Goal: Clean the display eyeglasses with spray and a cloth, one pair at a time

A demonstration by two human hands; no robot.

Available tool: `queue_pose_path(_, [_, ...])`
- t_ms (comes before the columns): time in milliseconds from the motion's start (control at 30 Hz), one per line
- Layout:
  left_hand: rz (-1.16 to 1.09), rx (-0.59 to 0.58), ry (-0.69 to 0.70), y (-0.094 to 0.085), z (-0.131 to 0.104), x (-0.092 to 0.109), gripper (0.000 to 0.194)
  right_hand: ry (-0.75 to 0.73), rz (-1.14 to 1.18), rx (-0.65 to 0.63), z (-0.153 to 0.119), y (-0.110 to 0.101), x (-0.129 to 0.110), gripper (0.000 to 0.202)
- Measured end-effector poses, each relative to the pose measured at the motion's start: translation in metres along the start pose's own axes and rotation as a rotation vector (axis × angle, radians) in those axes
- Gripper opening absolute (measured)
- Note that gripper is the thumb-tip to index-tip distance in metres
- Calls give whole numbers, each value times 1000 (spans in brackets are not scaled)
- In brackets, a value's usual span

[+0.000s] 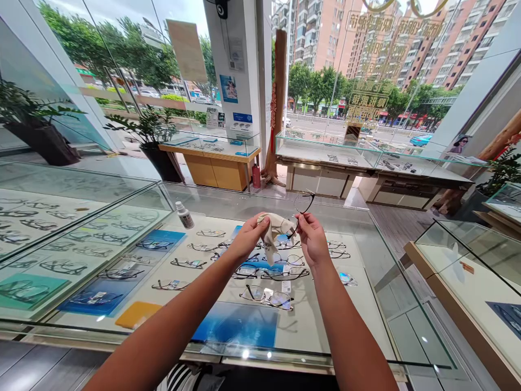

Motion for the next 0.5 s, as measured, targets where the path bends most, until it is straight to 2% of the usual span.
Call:
queue_pose_path(100, [-34,231,48,-20,7,-1,47,-18,-11,1,1,-1,-1,31])
queue_pose_path(267, [-140,664,87,-71,20,0,30,-22,-47,6,1,-1,1,30])
queue_pose_path(367, [-46,819,90,-97,23,0,28,-17,-59,9,2,-1,4,32])
queue_pose_path(500, [256,934,23,-123,21,-8,39,-12,-79,18,3,-2,6,34])
Point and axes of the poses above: each hand's wrist, its own z-axis towards the middle knuckle, its own y-axis out of the palm, x = y × z, the point moved 1 cm from there along z, towards the middle knuckle, and after that the axes turned 9 degrees about -x, right-handed, at the moved point
